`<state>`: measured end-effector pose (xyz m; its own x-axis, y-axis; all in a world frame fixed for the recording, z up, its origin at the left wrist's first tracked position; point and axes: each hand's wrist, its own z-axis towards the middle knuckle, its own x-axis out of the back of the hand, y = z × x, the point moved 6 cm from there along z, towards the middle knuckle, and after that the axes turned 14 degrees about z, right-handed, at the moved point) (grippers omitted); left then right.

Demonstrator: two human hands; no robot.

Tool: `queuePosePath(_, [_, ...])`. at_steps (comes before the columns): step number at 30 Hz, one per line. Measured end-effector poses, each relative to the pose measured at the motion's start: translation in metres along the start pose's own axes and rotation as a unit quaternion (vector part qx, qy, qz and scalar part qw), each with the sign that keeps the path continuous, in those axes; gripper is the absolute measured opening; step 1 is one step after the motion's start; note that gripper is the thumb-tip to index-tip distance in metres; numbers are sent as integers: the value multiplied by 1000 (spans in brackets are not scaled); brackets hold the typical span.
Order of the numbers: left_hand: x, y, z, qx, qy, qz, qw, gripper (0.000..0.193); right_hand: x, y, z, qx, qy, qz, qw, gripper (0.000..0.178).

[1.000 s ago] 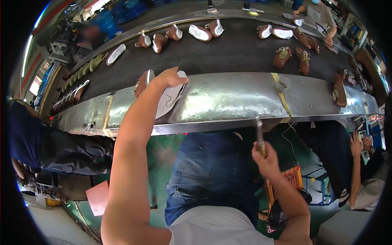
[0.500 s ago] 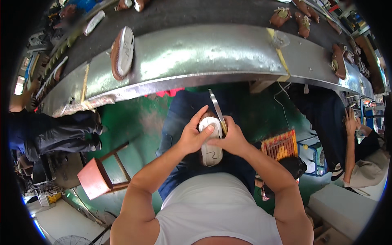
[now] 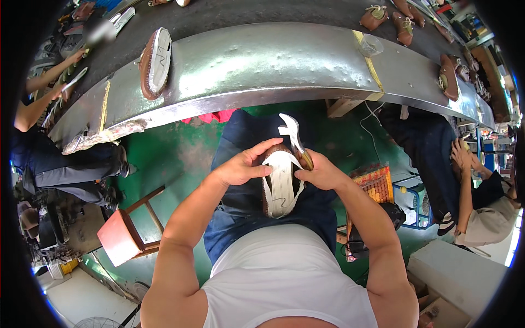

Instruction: Using lasting pliers to pull and secure shoe uppers to the last/sole assembly on a production line.

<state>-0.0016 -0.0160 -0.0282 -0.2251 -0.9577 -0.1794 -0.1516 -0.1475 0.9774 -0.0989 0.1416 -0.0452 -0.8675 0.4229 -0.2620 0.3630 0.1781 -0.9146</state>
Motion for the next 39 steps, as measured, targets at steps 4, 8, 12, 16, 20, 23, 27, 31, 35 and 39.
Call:
queuePosePath(4, [-4,-4,4,22,27,-12,999,64,-15,-30,-11,-17,136,-239,961,39])
queuePosePath(8, [-7,-21,15,14,139,163,977,51,-31,-75,-10,265,135,-311,902,40])
queuePosePath(12, [-15,-7,15,7,133,286,949,53,-43,-93,-3,325,14,-414,850,35])
queuePosePath(16, [-11,-11,14,17,126,278,952,60,-42,-94,3,297,-1,-449,843,31])
queuePosePath(20, [-4,-21,4,25,121,132,984,54,-4,-80,4,50,101,-289,951,29])
queuePosePath(23, [3,-26,-3,56,175,49,982,50,-10,-53,-45,-72,106,-160,979,33])
queuePosePath(27, [9,-44,-5,58,202,-8,978,48,-32,-5,-74,-166,44,-29,985,34])
queuePosePath(31, [16,-47,-1,14,264,239,934,49,-48,1,-69,-191,63,116,973,32])
queuePosePath(35, [1,-31,3,48,195,179,963,50,-40,-8,-67,-215,27,38,975,30])
queuePosePath(39, [1,-18,1,17,187,202,961,50,-44,-14,-63,-163,-12,489,857,26])
